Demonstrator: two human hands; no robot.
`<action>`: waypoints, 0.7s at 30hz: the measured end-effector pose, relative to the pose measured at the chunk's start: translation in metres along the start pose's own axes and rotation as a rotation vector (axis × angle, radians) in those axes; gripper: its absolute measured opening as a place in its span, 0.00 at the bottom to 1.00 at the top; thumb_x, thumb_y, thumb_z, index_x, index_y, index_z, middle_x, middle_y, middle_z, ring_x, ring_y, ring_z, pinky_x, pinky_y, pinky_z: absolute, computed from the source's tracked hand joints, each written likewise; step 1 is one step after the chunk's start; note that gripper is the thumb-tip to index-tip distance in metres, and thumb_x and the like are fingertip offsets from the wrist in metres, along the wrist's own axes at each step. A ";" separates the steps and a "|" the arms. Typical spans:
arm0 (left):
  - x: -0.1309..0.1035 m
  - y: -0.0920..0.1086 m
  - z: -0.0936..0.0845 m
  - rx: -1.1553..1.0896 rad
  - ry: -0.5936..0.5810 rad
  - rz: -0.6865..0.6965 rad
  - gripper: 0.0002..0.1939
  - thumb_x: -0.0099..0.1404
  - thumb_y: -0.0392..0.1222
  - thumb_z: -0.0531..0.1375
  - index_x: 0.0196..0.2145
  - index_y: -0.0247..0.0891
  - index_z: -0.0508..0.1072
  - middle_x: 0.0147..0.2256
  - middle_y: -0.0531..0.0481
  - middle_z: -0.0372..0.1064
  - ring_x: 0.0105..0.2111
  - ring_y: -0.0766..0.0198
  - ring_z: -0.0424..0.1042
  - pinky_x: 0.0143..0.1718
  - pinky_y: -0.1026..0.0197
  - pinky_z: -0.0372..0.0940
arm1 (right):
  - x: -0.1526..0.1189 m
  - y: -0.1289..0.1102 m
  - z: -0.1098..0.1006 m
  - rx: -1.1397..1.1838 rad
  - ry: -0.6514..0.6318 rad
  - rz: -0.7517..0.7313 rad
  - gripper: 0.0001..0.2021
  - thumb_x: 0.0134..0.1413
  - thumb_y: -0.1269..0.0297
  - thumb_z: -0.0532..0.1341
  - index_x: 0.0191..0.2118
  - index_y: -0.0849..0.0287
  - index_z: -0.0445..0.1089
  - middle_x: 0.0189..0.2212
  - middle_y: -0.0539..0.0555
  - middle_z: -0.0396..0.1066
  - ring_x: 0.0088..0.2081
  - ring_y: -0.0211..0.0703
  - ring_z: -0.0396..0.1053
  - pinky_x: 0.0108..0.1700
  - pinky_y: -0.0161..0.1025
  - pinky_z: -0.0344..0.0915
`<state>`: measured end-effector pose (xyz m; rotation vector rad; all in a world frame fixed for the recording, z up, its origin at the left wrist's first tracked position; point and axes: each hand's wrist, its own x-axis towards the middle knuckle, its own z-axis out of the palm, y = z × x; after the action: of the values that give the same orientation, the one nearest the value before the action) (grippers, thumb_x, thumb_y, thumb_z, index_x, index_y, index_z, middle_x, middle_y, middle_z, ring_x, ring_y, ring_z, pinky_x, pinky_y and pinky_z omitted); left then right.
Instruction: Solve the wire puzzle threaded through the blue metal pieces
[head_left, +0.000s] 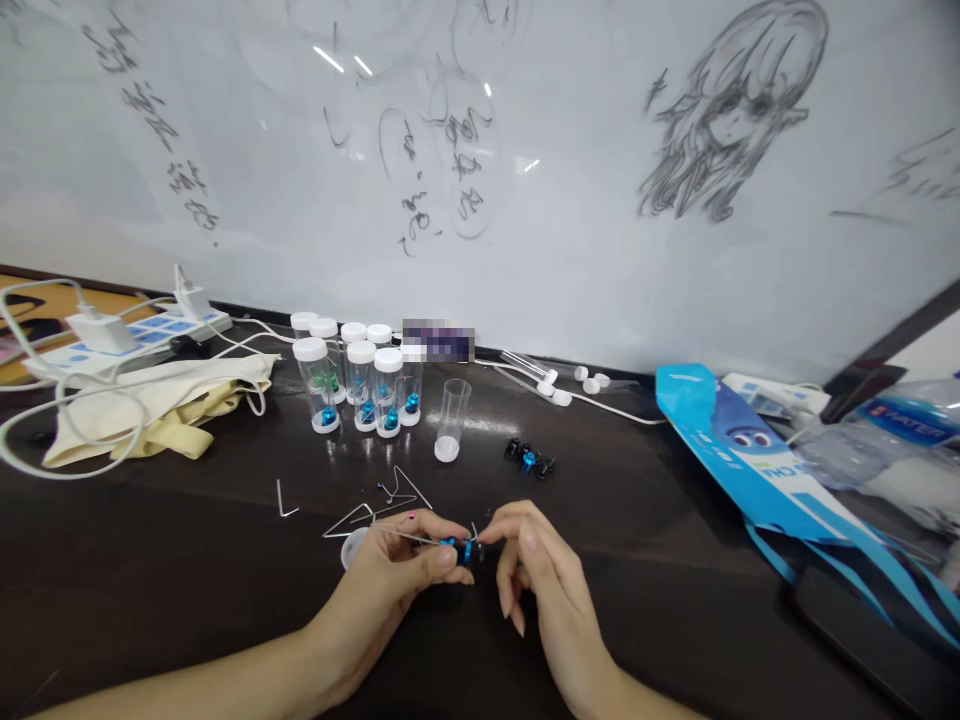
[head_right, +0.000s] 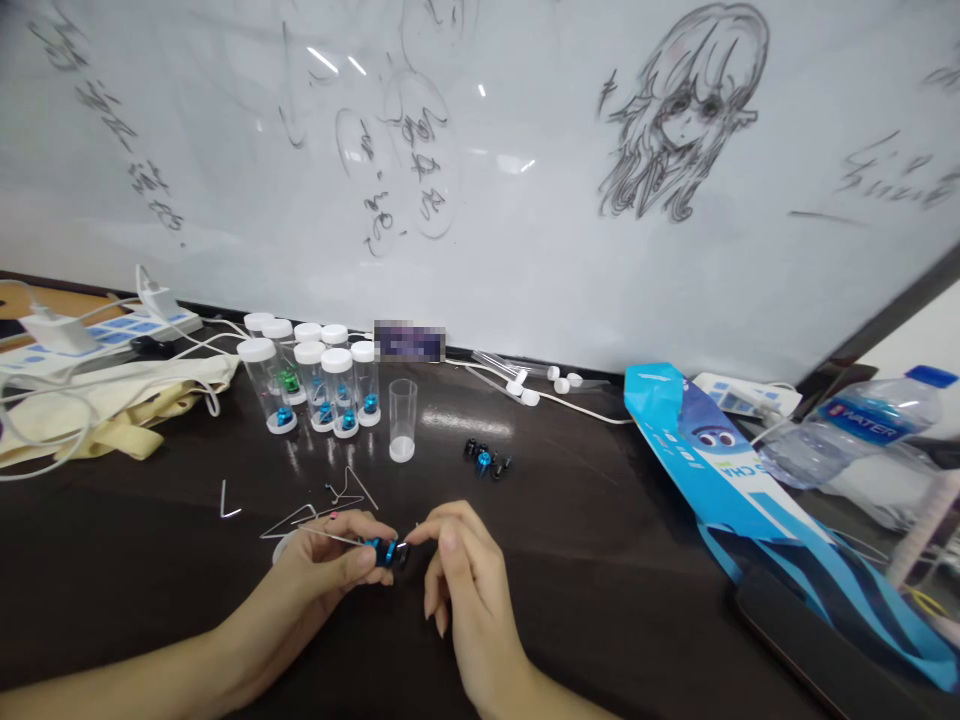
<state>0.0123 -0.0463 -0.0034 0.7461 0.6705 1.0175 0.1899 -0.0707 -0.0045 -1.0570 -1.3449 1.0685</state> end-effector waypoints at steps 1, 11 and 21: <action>0.000 0.000 0.000 0.000 -0.003 -0.004 0.08 0.53 0.36 0.72 0.33 0.36 0.81 0.31 0.51 0.75 0.30 0.65 0.76 0.39 0.64 0.69 | 0.000 0.000 0.000 -0.001 -0.003 0.000 0.21 0.69 0.53 0.50 0.38 0.62 0.74 0.35 0.53 0.62 0.19 0.28 0.60 0.15 0.27 0.55; 0.000 0.001 0.002 0.034 0.002 -0.023 0.10 0.50 0.35 0.73 0.32 0.37 0.81 0.31 0.50 0.77 0.32 0.62 0.77 0.41 0.62 0.68 | 0.001 0.000 0.000 -0.006 -0.008 0.004 0.21 0.69 0.54 0.49 0.38 0.61 0.74 0.35 0.53 0.63 0.19 0.28 0.59 0.16 0.28 0.55; 0.000 0.002 0.001 0.064 -0.013 -0.015 0.10 0.51 0.34 0.72 0.33 0.37 0.81 0.29 0.50 0.78 0.31 0.64 0.76 0.40 0.64 0.67 | 0.001 0.000 -0.001 -0.015 -0.005 -0.002 0.20 0.70 0.54 0.49 0.40 0.61 0.75 0.36 0.54 0.63 0.19 0.28 0.60 0.16 0.28 0.56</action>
<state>0.0122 -0.0457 -0.0013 0.8016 0.6988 0.9810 0.1908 -0.0701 -0.0046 -1.0641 -1.3593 1.0615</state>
